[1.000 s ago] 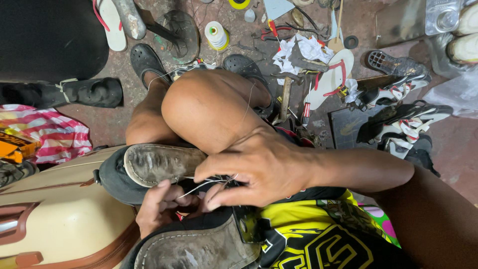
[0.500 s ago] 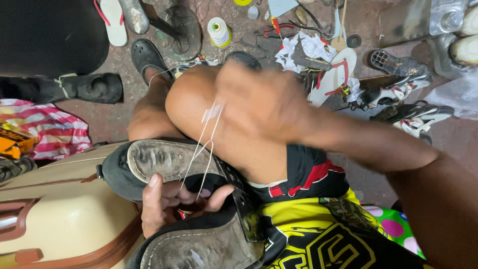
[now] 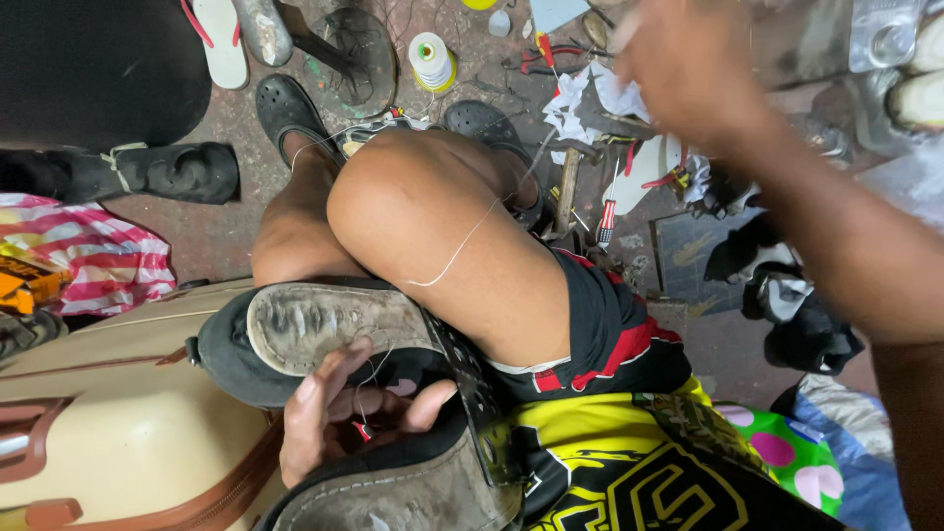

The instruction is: The person sits on the floor and sews the sole of a black shoe using a needle and white thread. They repeatedly push the needle through the sole and pull the thread tight to secure the stitching.

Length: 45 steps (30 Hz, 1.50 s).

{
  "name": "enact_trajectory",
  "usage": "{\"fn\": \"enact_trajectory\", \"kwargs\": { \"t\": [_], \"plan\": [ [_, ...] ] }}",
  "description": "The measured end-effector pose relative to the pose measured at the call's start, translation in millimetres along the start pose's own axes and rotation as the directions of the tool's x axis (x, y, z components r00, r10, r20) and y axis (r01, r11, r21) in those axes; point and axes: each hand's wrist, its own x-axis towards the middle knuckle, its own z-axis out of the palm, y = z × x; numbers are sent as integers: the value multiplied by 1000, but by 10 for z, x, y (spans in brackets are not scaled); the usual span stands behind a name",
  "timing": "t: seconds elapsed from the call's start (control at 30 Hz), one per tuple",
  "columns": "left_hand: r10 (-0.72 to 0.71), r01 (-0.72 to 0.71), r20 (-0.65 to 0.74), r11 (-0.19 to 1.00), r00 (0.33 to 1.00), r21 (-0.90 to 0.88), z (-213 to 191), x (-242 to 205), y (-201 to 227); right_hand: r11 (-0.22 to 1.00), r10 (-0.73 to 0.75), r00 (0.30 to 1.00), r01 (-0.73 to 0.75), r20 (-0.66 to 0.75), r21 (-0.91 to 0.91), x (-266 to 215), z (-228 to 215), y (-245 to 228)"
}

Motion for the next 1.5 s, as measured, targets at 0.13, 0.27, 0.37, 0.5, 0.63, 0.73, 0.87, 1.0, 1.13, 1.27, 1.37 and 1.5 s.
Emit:
{"fn": "enact_trajectory", "kwargs": {
  "t": [0.13,0.27,0.37,0.5,0.63,0.73,0.87,1.0,1.13,1.27,1.37,1.5],
  "plan": [
    [215,-216,91,976,972,1,-21,-151,-98,981,-192,944,186,267,47,-490,628,-858],
    [289,-306,121,938,950,164,-5,-158,-56,900,-416,873,355,254,252,-683,811,-1291],
    [-142,159,85,956,986,-245,-182,-54,30,877,-455,863,392,221,277,-728,884,-1427],
    [-425,415,62,826,903,-380,-280,-110,10,868,-454,857,364,243,337,-767,956,-1481],
    [-473,451,-22,853,881,-264,-234,-69,6,883,-429,869,346,247,317,-782,1029,-1535],
    [-510,477,-64,836,858,-272,-174,-69,12,891,-423,863,340,277,300,-772,1056,-1565],
    [-557,527,-18,794,830,-304,-243,-58,17,890,-407,882,325,236,321,-783,1074,-1608],
    [-522,514,79,784,849,-349,-318,-51,-52,858,-423,875,302,237,416,-731,1106,-1626],
    [-383,374,43,863,923,-340,-292,-132,-75,838,-362,879,161,311,521,-718,1093,-1629],
    [70,-80,-217,996,974,-39,-206,-135,-139,628,-303,855,-153,420,763,-683,946,-1502],
    [344,-313,-406,939,847,145,-404,100,-172,357,-223,871,-345,437,868,-701,646,-1324],
    [311,-309,-312,949,898,58,-595,390,-311,437,-254,907,-202,335,877,-704,558,-1226]
  ]
}}
